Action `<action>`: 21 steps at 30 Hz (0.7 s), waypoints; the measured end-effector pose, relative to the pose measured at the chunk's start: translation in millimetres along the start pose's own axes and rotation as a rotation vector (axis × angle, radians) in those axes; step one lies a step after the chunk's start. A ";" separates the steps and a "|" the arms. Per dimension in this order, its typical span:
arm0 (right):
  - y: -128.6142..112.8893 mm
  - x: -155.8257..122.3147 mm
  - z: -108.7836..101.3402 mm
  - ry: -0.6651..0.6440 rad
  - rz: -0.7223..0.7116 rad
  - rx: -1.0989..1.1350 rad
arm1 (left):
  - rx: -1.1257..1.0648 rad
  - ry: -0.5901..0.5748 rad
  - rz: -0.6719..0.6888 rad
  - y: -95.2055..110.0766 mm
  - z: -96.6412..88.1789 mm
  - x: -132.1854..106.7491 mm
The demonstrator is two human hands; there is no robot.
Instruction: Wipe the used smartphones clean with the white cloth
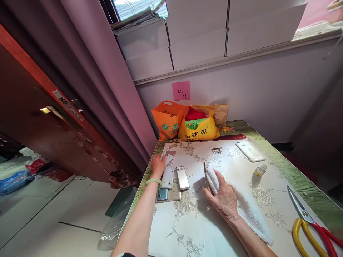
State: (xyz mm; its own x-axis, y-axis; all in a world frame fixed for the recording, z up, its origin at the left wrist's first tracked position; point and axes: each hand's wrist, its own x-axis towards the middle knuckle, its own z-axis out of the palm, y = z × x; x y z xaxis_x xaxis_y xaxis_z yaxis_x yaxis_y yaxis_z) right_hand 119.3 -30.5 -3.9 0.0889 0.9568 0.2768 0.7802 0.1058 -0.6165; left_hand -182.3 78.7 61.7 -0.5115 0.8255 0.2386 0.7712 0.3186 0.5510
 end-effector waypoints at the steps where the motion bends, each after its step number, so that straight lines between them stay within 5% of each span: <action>1: 0.0 0.2 0.4 0.002 -0.002 0.002 | -0.021 0.031 0.014 5.3 -3.6 -11.4; 4: -0.3 0.6 1.3 0.010 -0.004 0.003 | -0.138 0.066 0.101 29.2 0.0 -71.8; 5: -0.5 0.5 1.4 0.014 -0.006 0.004 | -0.344 0.026 0.144 39.1 6.9 -98.2; 7: -0.7 0.2 1.5 0.035 -0.009 0.009 | -0.750 -0.245 0.102 59.3 27.1 -150.8; 10: -0.7 -0.4 1.7 0.084 -0.031 0.031 | -1.249 -0.537 -0.235 84.7 59.3 -203.4; 12: -0.8 -0.2 2.2 0.110 -0.037 0.038 | -1.417 -0.566 -0.393 94.7 72.7 -212.1; 18: -2.1 2.8 7.1 0.143 -0.039 0.014 | -1.627 -0.840 -0.444 97.1 78.4 -185.4; 21: -1.9 3.5 8.1 0.123 -0.128 0.023 | -1.613 -0.815 -0.436 92.3 78.8 -181.8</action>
State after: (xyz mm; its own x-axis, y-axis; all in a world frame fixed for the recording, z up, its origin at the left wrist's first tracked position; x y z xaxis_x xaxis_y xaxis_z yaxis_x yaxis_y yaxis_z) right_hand 113.1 -25.1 -7.8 0.0660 0.8952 0.4408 0.7756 0.2320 -0.5871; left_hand 11.8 -5.3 6.2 0.1126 0.9650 -0.2367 -0.6590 0.2508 0.7090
